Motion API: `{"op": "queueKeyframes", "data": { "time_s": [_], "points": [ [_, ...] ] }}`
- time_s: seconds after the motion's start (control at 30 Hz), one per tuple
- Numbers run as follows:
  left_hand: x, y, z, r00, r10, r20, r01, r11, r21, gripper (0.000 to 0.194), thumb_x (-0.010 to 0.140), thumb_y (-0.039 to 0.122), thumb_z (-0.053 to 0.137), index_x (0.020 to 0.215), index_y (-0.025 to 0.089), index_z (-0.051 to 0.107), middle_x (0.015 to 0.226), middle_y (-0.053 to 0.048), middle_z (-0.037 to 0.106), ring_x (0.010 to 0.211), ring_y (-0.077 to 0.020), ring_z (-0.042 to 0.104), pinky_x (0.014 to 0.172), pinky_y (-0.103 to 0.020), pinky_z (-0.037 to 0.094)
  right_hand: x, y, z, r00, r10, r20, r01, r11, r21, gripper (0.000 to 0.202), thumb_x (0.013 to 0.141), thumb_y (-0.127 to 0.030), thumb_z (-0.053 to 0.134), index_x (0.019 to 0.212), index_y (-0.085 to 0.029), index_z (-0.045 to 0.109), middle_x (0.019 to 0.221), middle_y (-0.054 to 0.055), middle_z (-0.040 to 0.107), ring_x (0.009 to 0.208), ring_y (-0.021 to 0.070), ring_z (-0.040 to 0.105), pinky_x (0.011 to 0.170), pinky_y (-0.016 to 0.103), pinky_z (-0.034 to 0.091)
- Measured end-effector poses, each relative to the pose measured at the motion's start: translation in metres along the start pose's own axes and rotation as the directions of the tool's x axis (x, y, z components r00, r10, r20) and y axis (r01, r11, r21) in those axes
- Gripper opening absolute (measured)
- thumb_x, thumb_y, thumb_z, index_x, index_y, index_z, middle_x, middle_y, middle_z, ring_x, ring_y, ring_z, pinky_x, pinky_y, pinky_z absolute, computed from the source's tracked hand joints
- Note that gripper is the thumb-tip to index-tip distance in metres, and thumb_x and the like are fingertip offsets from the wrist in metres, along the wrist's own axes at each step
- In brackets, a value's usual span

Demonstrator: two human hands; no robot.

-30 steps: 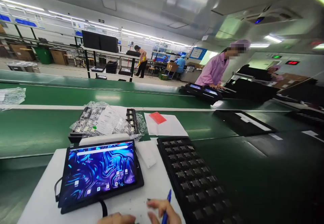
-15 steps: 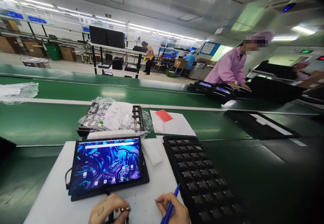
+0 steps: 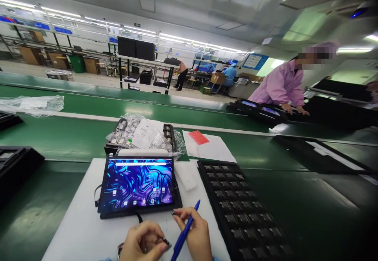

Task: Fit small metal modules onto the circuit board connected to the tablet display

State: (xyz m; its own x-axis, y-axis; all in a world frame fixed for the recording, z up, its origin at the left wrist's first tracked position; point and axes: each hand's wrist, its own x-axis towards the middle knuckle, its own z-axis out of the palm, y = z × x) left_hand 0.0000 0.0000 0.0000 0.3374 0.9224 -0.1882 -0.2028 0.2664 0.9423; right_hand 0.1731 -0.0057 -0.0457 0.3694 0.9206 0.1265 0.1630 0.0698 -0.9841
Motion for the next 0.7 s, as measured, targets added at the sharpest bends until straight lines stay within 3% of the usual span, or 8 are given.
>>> {"op": "queueKeyframes", "data": {
  "time_s": [0.13,0.33,0.47,0.63,0.7],
  "points": [
    [0.005,0.003,-0.002,0.995,0.088,-0.05,-0.087,0.996,0.027,0.055,0.057,0.062,0.078,0.065,0.013,0.056,0.061,-0.003,0.057,0.059,-0.0107,0.05,0.058,-0.02,0.037,0.002,-0.003,-0.002,0.999,-0.003,-0.034,0.003,1.0,0.012,0.024,0.072,-0.034,0.071,0.059,-0.021,0.055,0.077,0.009,0.072,0.076,0.025,0.07,0.07,0.028,0.055],
    [0.008,0.01,0.0,0.998,0.036,-0.046,-0.042,0.99,-0.137,0.06,0.055,0.06,0.081,0.073,0.014,0.046,0.058,0.005,0.044,0.049,-0.0032,0.031,0.049,-0.017,0.018,0.012,-0.003,-0.002,0.998,-0.01,-0.065,0.017,0.995,0.103,0.034,0.071,-0.046,0.075,0.062,-0.02,0.055,0.077,0.007,0.072,0.086,0.026,0.069,0.078,0.03,0.055],
    [0.008,0.013,-0.002,0.998,0.021,-0.056,-0.028,0.993,-0.117,0.067,0.053,0.064,0.08,0.087,0.013,0.053,0.06,0.005,0.044,0.049,-0.0045,0.033,0.05,-0.019,0.017,0.016,0.003,0.002,0.998,0.0,-0.064,0.011,0.986,0.164,0.042,0.069,-0.054,0.075,0.062,-0.02,0.052,0.082,0.01,0.073,0.078,0.0266,0.07,0.072,0.033,0.057],
    [0.008,0.009,-0.007,0.999,0.013,-0.048,-0.013,1.0,0.002,0.066,0.052,0.071,0.075,0.073,0.011,0.055,0.054,0.004,0.041,0.05,-0.0049,0.029,0.051,-0.02,0.017,0.005,0.005,0.003,0.994,0.001,-0.107,0.017,0.986,0.167,0.042,0.07,-0.056,0.075,0.063,-0.022,0.052,0.08,0.007,0.073,0.085,0.0253,0.068,0.08,0.032,0.052],
    [0.007,0.008,-0.006,0.998,0.032,-0.055,-0.032,0.999,-0.011,0.064,0.053,0.07,0.075,0.071,0.012,0.054,0.055,0.004,0.042,0.051,-0.0055,0.031,0.051,-0.02,0.019,0.0,0.003,0.003,0.992,-0.012,-0.128,0.03,0.99,0.136,0.042,0.068,-0.056,0.076,0.062,-0.022,0.052,0.073,0.006,0.071,0.08,0.0254,0.069,0.076,0.031,0.052]
  ]
}}
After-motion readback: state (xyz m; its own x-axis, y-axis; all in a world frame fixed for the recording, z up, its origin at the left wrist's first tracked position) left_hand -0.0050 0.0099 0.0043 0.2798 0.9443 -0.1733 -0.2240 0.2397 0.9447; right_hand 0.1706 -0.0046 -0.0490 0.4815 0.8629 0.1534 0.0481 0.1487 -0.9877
